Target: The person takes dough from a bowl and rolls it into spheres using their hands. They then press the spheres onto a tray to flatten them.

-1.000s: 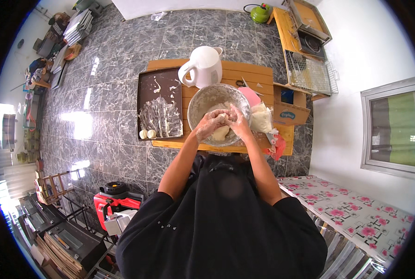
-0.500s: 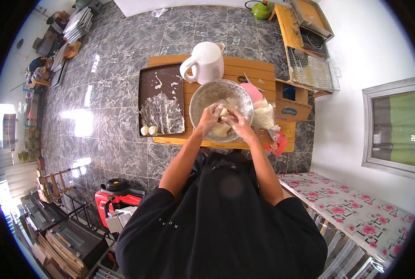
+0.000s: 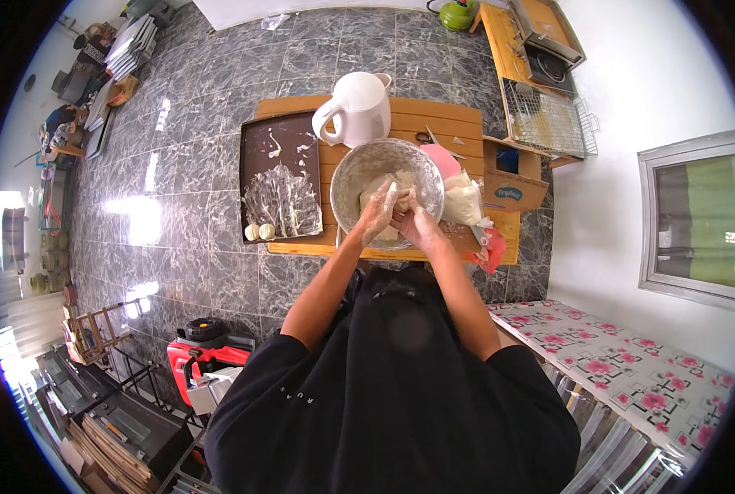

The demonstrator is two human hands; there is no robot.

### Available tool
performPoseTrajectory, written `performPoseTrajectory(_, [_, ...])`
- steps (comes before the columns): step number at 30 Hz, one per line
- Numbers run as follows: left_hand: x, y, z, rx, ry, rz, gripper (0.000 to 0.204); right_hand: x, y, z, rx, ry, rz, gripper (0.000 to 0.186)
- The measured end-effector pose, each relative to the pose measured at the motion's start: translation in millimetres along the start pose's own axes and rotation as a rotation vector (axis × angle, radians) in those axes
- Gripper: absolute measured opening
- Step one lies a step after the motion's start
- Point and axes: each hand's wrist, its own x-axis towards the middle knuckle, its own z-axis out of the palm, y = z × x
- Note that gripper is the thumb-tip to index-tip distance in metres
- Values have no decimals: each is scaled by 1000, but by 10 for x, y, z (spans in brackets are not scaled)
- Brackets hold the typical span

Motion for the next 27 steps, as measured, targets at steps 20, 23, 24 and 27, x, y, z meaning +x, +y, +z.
performPoseTrajectory(20, [-3, -49, -18, 173, 237, 276, 32, 13, -105, -7, -120, 28, 91, 38])
performPoseTrajectory(23, [-50, 174, -96, -339, -43, -112, 35, -16, -125, -16, -114, 55, 54, 34])
performPoseTrajectory(24, [-83, 228, -95, -338, -42, -113, 35, -20, -132, -6, -113, 55, 55, 34])
performPoseTrajectory(27, [-135, 301, -80, -454, -44, -1, 37, -10, -167, 6, -145, 36, 53, 33])
